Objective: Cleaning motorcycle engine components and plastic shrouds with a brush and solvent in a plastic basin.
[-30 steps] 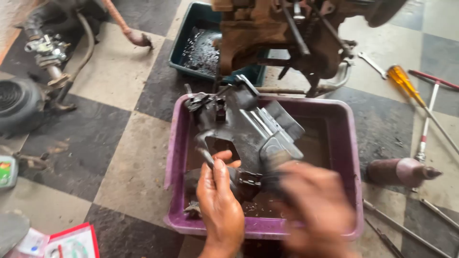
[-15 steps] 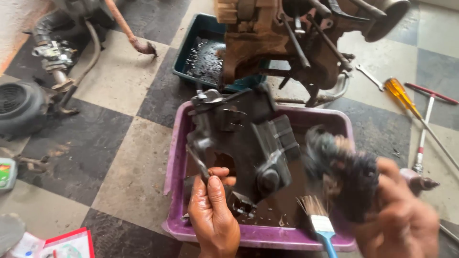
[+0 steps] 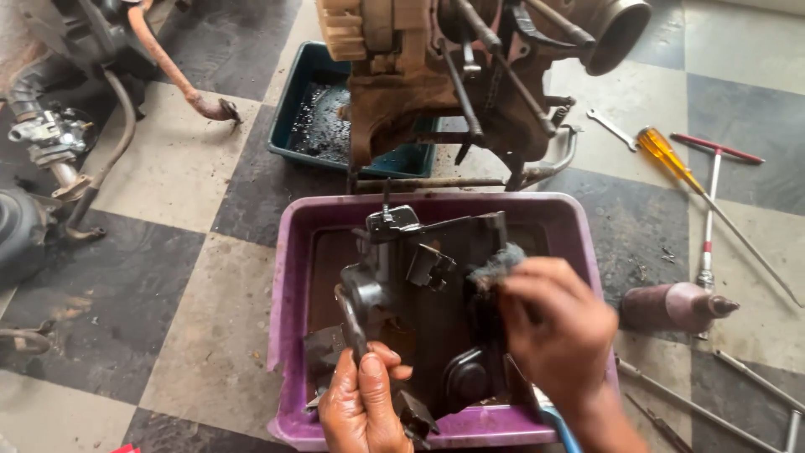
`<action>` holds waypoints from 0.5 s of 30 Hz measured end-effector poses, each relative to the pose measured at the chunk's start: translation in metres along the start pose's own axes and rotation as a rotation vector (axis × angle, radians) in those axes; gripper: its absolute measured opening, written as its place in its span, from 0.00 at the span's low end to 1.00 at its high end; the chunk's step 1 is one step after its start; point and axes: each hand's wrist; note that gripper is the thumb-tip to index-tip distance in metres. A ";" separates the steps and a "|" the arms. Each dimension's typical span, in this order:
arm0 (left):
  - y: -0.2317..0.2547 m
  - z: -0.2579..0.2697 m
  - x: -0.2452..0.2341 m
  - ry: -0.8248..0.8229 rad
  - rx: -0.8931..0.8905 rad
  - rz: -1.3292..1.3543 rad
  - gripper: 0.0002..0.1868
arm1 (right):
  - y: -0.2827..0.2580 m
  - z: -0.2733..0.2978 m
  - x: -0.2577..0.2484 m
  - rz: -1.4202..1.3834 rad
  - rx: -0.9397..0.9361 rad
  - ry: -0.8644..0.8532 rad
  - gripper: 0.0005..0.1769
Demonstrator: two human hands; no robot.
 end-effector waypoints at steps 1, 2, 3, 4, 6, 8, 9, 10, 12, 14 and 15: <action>0.001 0.000 0.003 -0.007 0.004 0.026 0.19 | 0.011 -0.006 -0.007 0.016 0.153 -0.012 0.09; -0.003 0.002 0.005 -0.017 0.005 0.031 0.19 | 0.007 -0.006 -0.010 0.022 0.156 -0.003 0.09; -0.008 0.004 0.008 0.009 -0.001 0.080 0.18 | 0.002 -0.007 -0.013 0.017 0.153 -0.001 0.11; -0.013 0.007 0.012 0.036 -0.012 0.129 0.17 | -0.001 -0.007 -0.016 0.015 0.151 -0.002 0.13; -0.021 0.010 0.015 0.067 0.000 0.142 0.17 | -0.002 0.001 -0.010 0.010 0.225 -0.058 0.12; -0.026 0.010 0.011 0.110 0.012 0.145 0.16 | -0.001 0.010 -0.006 -0.007 0.295 -0.124 0.12; -0.026 0.009 0.007 0.126 0.029 0.116 0.16 | 0.001 0.014 -0.007 -0.017 0.330 -0.226 0.10; -0.026 0.007 0.003 0.141 0.047 0.084 0.15 | 0.002 0.017 -0.007 -0.029 0.363 -0.328 0.09; -0.027 0.008 0.000 0.132 0.039 0.065 0.14 | 0.005 0.020 -0.013 -0.025 0.431 -0.450 0.09; -0.021 0.003 -0.002 0.124 0.034 0.051 0.14 | 0.012 0.018 -0.022 -0.018 0.493 -0.571 0.08; -0.015 -0.002 -0.003 0.068 0.046 -0.008 0.13 | 0.019 0.015 -0.028 0.051 0.450 -0.563 0.11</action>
Point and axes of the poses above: each hand's wrist, its own z-axis away from the middle knuckle, its own x-axis out of the palm, y = z × x, and after that the axes turned 15 degrees about x, right-handed
